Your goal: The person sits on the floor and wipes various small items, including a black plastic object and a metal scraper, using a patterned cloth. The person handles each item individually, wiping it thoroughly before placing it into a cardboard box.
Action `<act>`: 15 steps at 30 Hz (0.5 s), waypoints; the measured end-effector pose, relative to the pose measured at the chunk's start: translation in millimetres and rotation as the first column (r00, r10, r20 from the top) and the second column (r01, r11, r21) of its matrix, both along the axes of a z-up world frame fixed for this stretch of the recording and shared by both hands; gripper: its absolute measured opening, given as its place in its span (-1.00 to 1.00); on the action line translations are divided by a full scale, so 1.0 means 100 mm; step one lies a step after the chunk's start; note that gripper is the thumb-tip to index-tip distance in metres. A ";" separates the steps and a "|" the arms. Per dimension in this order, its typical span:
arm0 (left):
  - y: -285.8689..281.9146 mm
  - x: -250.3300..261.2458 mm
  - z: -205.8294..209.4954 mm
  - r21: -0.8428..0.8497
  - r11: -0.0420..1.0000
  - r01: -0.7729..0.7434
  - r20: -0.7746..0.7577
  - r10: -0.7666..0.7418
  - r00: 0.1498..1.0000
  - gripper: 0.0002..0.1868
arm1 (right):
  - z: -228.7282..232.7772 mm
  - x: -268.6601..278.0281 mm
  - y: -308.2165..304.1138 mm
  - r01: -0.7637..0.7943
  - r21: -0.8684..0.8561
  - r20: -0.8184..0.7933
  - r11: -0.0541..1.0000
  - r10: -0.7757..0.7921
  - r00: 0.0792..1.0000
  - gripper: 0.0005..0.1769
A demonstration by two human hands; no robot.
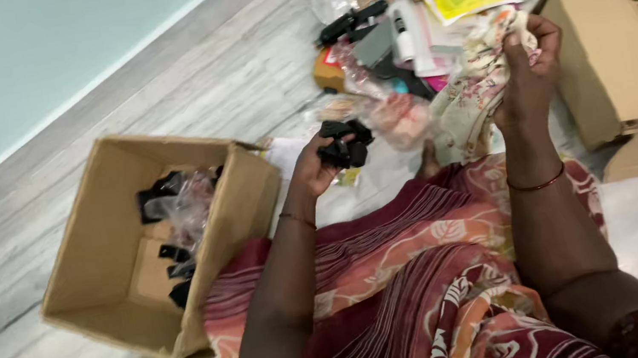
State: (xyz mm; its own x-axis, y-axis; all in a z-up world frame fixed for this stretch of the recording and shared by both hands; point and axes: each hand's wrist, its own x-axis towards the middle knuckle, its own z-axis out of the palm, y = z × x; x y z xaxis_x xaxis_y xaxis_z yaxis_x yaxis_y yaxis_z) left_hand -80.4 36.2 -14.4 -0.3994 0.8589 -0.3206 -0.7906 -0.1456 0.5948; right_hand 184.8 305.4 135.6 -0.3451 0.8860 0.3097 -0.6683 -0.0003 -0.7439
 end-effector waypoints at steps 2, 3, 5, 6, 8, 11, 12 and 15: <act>-0.29 0.25 0.52 0.188 0.981 0.055 0.089 -0.073 0.993 -0.43 | 0.01 -0.07 -0.18 -0.104 0.014 0.017 0.994 0.104 0.994 -0.70; -0.41 0.39 0.75 0.231 0.972 0.051 0.095 -0.075 0.993 -0.39 | 0.02 -0.13 -0.29 -0.144 -0.007 0.104 0.990 0.144 0.984 -0.68; -0.62 0.70 1.11 0.316 0.948 0.045 0.106 -0.082 0.991 -0.32 | 0.04 -0.23 -0.54 -0.256 -0.039 0.237 0.966 0.258 0.937 -0.65; -0.69 0.82 1.23 0.327 0.945 -0.010 0.139 -0.038 0.989 -0.31 | 0.05 -0.31 -0.74 -0.329 -0.052 0.284 0.943 0.329 0.901 -0.64; -0.79 1.05 1.24 0.347 0.930 -0.120 0.217 0.045 0.975 -0.29 | 0.04 -0.37 -1.25 -0.386 0.221 0.444 0.896 0.260 0.858 -0.63; -0.70 1.24 0.94 0.346 0.890 -0.296 0.262 0.211 0.941 -0.45 | -0.04 -0.39 -2.12 -0.501 0.549 0.631 0.669 0.061 0.773 -0.60; -0.74 1.21 0.82 0.363 0.891 -0.273 0.240 0.194 0.951 -0.44 | -0.09 -0.38 -2.30 -0.543 0.627 0.667 0.559 -0.024 0.745 -0.59; -0.73 1.10 0.38 0.375 0.893 -0.249 0.163 0.201 0.966 -0.48 | -0.36 -0.47 -2.32 -0.515 0.717 0.608 0.470 -0.060 0.792 -0.51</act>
State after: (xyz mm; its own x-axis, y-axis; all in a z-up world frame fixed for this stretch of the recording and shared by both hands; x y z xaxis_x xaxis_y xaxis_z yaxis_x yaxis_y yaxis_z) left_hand 29.7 -36.6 23.2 -0.5768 0.8161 -0.0351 -0.7692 -0.5282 0.3595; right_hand 138.3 73.0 99.9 -0.8312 0.1651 0.5309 -0.2839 0.6951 -0.6605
